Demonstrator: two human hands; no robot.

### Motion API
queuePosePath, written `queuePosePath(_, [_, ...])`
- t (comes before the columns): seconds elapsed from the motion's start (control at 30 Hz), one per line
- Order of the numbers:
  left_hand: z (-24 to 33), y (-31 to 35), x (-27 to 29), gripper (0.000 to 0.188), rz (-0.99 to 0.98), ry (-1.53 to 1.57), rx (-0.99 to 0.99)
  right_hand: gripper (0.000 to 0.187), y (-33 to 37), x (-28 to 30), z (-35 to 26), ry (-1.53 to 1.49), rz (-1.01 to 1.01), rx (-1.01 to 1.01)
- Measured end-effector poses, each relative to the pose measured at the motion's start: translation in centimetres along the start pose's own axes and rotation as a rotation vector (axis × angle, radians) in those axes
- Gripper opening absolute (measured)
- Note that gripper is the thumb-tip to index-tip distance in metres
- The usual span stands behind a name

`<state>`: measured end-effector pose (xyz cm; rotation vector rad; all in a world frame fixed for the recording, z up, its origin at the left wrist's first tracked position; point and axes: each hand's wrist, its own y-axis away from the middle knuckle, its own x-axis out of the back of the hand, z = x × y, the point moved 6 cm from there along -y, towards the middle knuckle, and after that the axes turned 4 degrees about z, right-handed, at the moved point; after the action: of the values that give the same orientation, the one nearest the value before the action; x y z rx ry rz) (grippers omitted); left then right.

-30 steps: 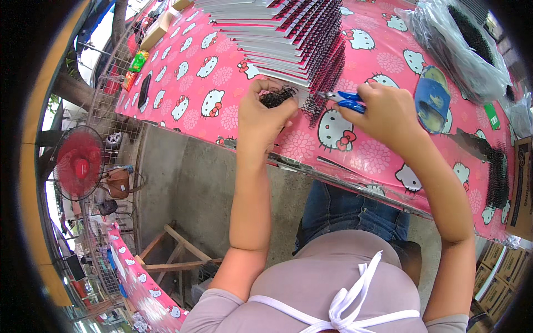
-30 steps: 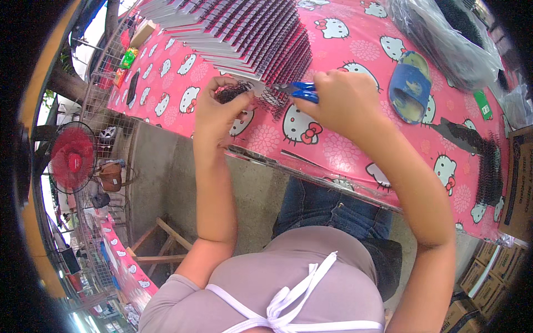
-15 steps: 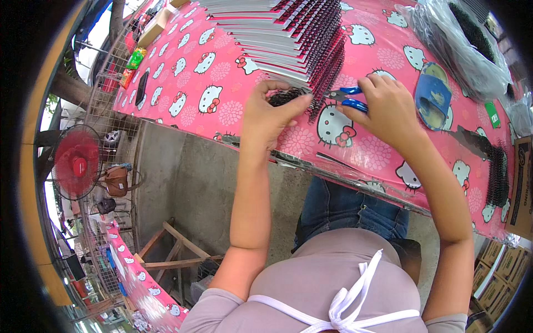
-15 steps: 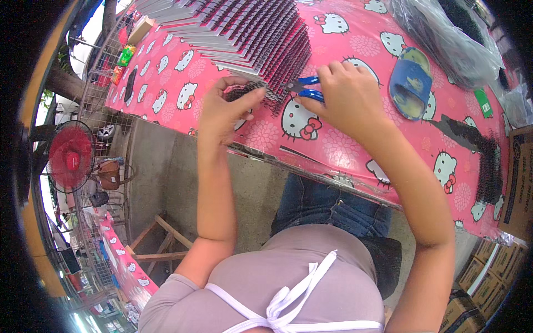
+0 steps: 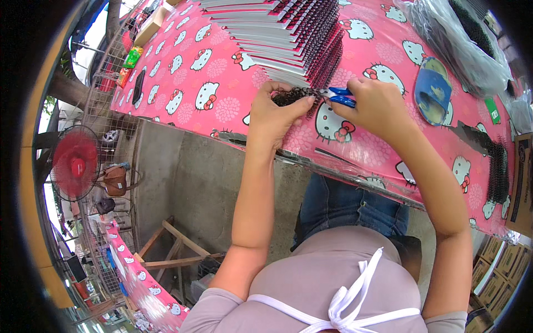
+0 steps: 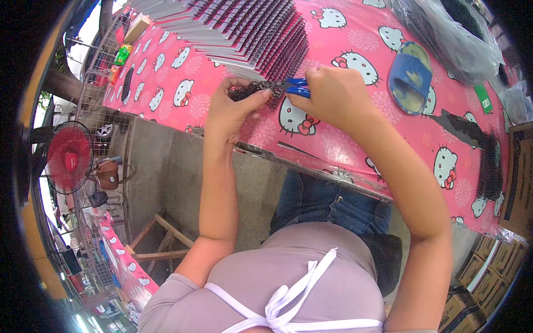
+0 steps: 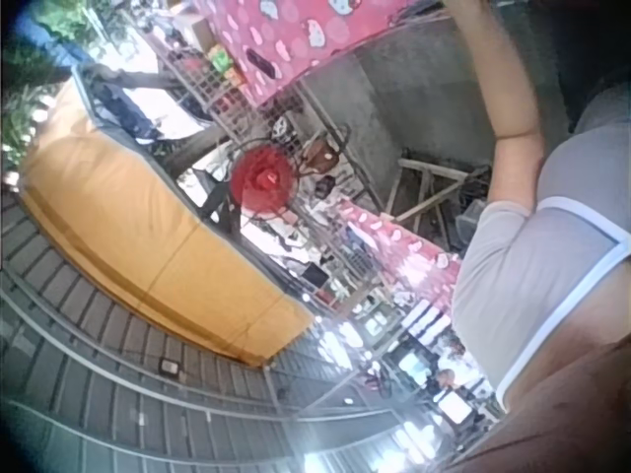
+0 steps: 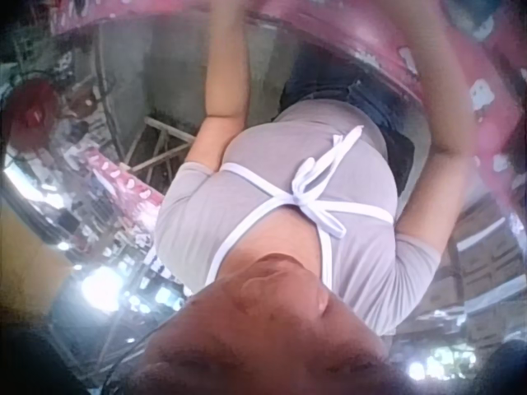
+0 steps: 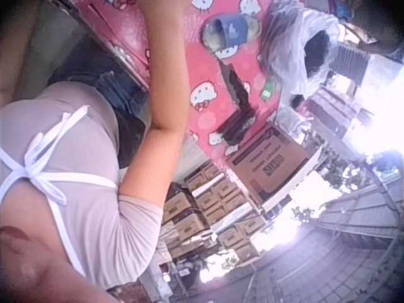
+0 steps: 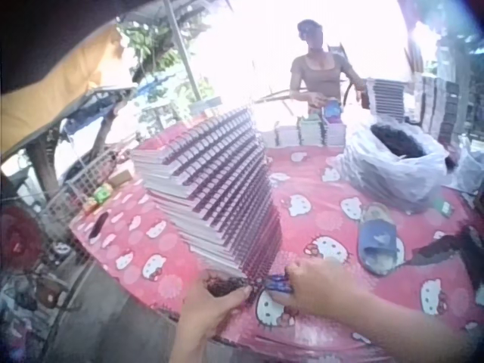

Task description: The person trims the excess wire from a stack of spiral-bound notebooks using pliers and arranges the notebooks into neat stacks on a table.

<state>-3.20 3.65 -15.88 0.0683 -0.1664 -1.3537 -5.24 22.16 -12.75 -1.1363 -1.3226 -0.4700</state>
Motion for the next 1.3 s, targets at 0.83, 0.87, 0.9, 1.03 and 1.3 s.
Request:
queuePosePath(0.83, [-1.7, -0.5, 0.2, 0.048, -0.024, 0.067, 0.035, 0.048, 0.6, -1.0, 0.1, 0.004, -0.214, -0.093])
queuePosePath(0.87, [-1.8, -0.5, 0.6, 0.049, -0.018, 0.093, 0.041, 0.047, 0.7, -1.2, 0.3, 0.022, -0.299, -0.135])
queuePosePath(0.9, [-2.0, -0.5, 0.9, 0.051, -0.011, 0.120, 0.047, 0.047, 0.9, -0.8, 0.4, 0.022, -0.217, -0.106])
queuePosePath(1.03, [-2.0, 0.1, 0.3, 0.054, 0.070, 0.228, -0.018, 0.045, 1.5, 0.2, 0.7, 0.076, 0.192, 0.127])
queuePosePath(1.3, [-3.6, -1.0, 1.3, 0.053, 0.083, 0.128, -0.067, 0.048, 1.3, -1.5, 0.6, 0.045, -0.217, -0.101])
